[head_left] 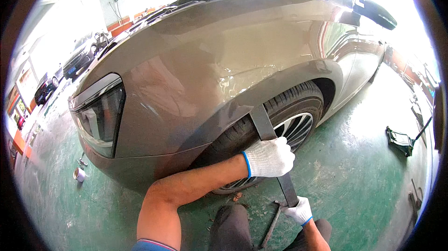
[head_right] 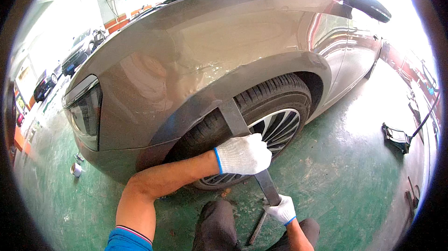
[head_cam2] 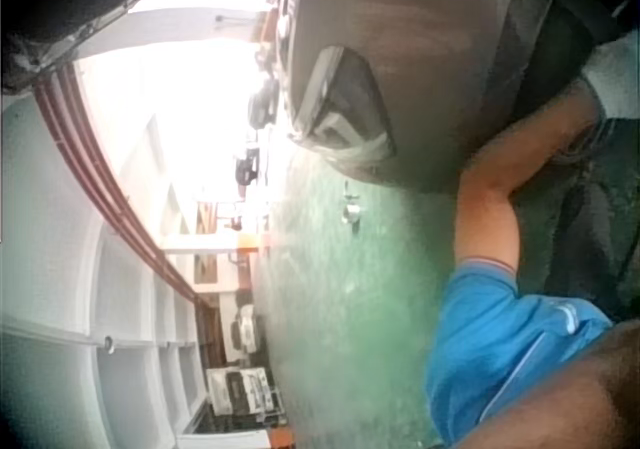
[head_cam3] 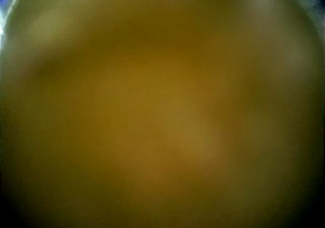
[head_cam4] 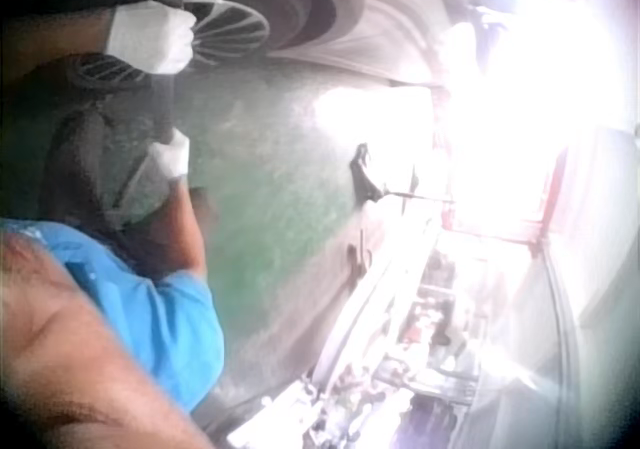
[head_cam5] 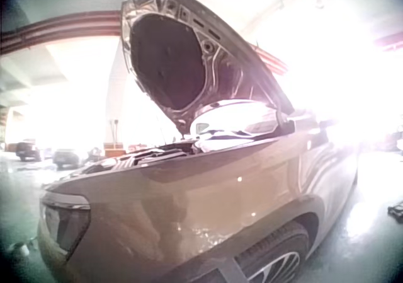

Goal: The person uses a metal bar and hammer to repeatedly tap and push the rear bumper area of a car, attempting to reshape a dent near the wheel arch. The person adjusts the bar's position and strikes it with the hammer throughout the clip.

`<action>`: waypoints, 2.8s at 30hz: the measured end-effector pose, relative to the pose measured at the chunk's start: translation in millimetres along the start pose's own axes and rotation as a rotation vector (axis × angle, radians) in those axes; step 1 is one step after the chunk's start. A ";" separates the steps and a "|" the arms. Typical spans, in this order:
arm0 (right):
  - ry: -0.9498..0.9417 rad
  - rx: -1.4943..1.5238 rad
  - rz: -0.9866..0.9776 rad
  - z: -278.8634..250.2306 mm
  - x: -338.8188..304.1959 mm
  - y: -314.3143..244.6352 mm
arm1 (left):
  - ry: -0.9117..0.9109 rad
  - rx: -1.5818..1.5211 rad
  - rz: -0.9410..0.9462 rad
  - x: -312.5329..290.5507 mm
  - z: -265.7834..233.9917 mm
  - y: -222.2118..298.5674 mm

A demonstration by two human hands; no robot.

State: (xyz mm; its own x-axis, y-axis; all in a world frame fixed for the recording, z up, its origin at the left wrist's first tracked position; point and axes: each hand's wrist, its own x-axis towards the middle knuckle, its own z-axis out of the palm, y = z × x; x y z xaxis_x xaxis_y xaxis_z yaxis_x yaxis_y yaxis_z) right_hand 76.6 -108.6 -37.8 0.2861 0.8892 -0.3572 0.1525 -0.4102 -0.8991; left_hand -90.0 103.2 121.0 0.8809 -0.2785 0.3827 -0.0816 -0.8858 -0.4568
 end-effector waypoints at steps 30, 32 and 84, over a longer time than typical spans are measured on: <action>0.122 -0.098 -0.065 10.6 3.9 5.2 | 0.011 -0.033 -0.033 -2.3 3.3 1.4; 0.103 -0.098 -0.116 6.5 20.1 19.0 | 0.008 -0.020 -0.047 -2.9 7.8 1.1; 0.124 -0.186 -0.207 -7.9 46.8 12.3 | -0.002 0.003 -0.105 4.2 16.0 -8.4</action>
State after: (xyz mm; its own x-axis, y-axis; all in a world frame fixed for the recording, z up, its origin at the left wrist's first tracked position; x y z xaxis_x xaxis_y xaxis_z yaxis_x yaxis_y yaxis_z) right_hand 99.3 -73.7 -63.6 0.3424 0.9309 -0.1271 0.3870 -0.2630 -0.8838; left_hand -78.2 115.4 113.6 0.8852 -0.1832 0.4276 0.0130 -0.9091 -0.4163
